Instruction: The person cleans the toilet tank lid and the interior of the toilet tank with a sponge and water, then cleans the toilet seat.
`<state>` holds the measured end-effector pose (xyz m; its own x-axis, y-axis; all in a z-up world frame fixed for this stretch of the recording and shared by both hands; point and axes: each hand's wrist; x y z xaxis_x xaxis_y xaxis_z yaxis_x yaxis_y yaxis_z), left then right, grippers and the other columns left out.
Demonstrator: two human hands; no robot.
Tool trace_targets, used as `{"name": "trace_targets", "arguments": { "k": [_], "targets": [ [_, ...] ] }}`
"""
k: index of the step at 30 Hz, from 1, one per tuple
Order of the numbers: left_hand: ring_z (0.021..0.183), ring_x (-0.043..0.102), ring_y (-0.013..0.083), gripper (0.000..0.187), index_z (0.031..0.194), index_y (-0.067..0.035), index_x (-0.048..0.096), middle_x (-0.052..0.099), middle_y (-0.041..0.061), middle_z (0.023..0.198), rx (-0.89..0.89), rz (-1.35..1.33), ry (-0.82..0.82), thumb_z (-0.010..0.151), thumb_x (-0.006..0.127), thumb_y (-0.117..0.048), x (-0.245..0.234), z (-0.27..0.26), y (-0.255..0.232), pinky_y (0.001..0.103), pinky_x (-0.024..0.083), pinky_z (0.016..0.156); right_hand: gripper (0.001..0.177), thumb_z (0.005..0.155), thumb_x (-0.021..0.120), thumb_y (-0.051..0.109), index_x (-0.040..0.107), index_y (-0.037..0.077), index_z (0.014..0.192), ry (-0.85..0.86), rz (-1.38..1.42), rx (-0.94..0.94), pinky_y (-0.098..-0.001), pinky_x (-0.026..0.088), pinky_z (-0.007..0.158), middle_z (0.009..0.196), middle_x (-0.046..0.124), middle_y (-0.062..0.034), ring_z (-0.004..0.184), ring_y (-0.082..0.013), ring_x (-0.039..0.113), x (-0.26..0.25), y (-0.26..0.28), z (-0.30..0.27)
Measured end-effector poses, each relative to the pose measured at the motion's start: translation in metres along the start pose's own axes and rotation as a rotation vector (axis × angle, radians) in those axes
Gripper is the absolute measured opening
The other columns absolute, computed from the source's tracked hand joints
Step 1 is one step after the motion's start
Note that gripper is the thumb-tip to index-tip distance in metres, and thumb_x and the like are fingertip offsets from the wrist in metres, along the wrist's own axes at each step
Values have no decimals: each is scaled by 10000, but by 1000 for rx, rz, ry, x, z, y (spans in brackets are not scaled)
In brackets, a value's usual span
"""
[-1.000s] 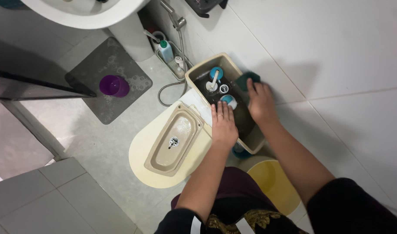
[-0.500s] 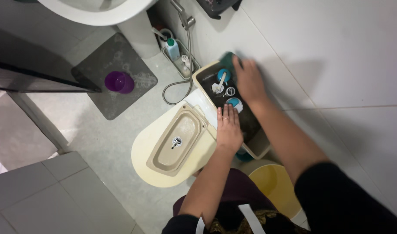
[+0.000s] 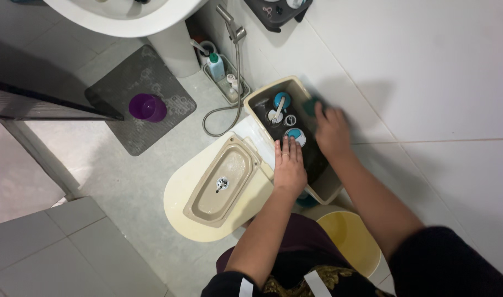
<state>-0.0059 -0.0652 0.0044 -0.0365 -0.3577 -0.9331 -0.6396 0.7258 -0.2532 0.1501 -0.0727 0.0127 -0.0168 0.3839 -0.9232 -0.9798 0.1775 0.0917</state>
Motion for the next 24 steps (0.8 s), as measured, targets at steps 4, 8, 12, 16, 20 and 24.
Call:
{"name": "trace_targets", "arguments": {
  "k": [4,8,12,16,20,24],
  "targets": [
    [1422,112,331,659,1416,40,290,233,180,1508,-6,45,-14,837,440,-238,0,1,-1,511,-25,1137,445,819,620,35,567,12,1260,-36,55,-59,-426,463,771,940,536,-150,913,-340,512,30,2,49],
    [1418,118,337,648,1411,39,297,237,186,1505,-5,37,-50,842,433,-240,5,2,0,514,-22,1139,473,852,600,26,541,65,1320,-18,108,-49,-429,457,804,929,528,-144,915,-340,508,37,-1,60],
    [1417,121,351,655,1409,30,310,239,190,1505,-2,21,-89,833,439,-253,10,2,1,507,-18,1139,492,863,598,58,516,14,1346,118,62,10,-435,443,804,971,537,-188,942,-362,504,14,-12,21],
    [1416,115,358,656,1401,37,323,240,192,1505,15,-10,-133,835,448,-268,13,0,2,510,-23,1140,468,852,611,105,536,18,1305,218,-87,178,-443,437,867,1002,558,-189,1004,-360,510,-30,-17,-57],
    [1420,101,360,641,1395,32,331,241,180,1507,22,7,-150,839,449,-263,15,3,3,515,-30,1139,425,875,594,126,531,19,1281,253,-26,433,-459,461,805,956,567,-226,918,-391,543,-53,-16,-106],
    [1429,89,364,635,1405,23,338,236,172,1519,32,-8,-146,841,450,-246,17,1,4,514,-32,1146,424,891,566,120,503,-11,1289,223,64,601,-478,463,747,911,569,-248,847,-424,550,-56,2,-127]
  ]
}}
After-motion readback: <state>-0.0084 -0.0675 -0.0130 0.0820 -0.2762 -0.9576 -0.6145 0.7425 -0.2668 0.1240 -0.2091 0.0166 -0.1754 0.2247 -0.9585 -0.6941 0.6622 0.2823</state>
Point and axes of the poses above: each hand's wrist, its own z-axis towards the middle knuckle, its own x-axis out of the palm, y = z × x
